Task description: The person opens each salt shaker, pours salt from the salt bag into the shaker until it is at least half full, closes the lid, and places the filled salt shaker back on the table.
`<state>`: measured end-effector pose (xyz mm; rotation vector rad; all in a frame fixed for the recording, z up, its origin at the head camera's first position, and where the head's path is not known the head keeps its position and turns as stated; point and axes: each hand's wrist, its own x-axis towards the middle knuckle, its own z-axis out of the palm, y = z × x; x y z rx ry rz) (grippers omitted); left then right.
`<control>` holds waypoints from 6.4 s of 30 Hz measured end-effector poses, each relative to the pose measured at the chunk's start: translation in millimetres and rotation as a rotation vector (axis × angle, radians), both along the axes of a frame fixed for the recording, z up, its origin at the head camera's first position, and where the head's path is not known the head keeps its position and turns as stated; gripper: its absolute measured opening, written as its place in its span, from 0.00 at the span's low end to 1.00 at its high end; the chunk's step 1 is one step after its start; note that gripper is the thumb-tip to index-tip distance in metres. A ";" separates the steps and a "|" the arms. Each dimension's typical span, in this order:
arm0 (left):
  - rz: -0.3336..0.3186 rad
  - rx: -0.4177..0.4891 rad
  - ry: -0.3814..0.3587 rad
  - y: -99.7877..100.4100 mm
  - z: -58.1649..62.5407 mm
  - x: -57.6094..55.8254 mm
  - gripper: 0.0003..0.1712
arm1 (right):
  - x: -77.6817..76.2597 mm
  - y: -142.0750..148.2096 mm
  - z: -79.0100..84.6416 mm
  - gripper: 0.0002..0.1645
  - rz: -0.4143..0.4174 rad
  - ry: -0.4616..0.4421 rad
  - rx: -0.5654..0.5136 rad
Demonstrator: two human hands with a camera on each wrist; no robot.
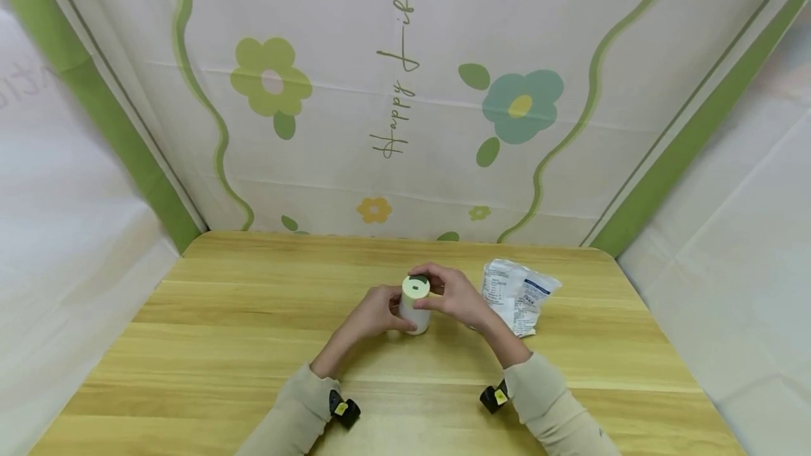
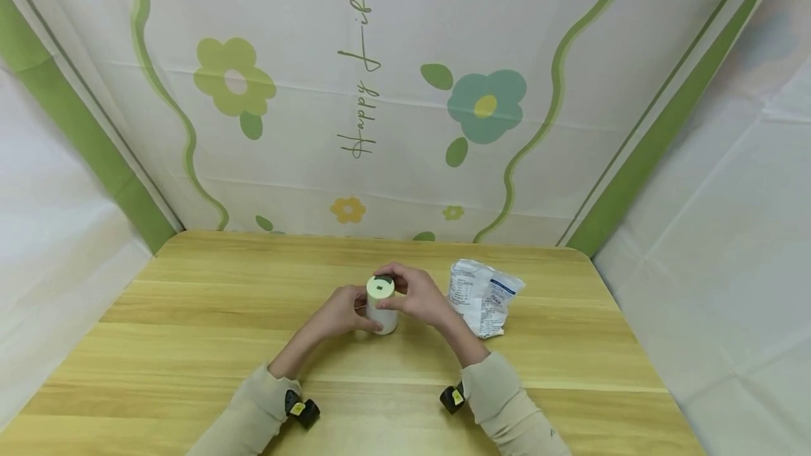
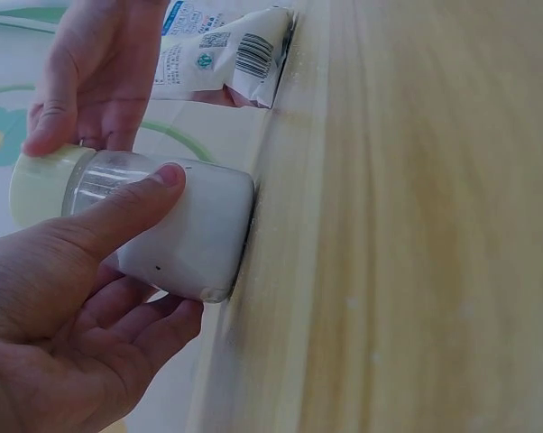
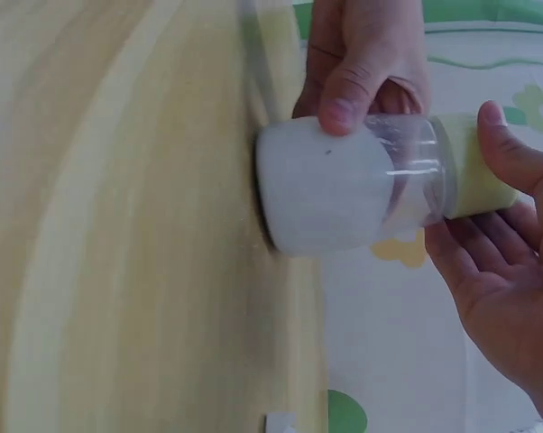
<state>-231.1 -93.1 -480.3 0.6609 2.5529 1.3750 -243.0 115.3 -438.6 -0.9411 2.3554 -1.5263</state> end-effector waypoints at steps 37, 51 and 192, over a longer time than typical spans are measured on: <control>0.009 0.009 -0.017 1.3 0.9 -1.4 0.29 | -5.1 6.5 -1.8 0.36 0.068 -0.070 -0.041; 0.005 -0.005 0.002 0.1 -0.4 -1.1 0.27 | 0.0 1.2 -10.1 0.41 0.023 -0.089 -0.081; -0.004 0.001 0.019 -0.3 -3.4 -0.6 0.29 | 4.3 -2.4 -23.1 0.36 0.088 -0.036 -0.164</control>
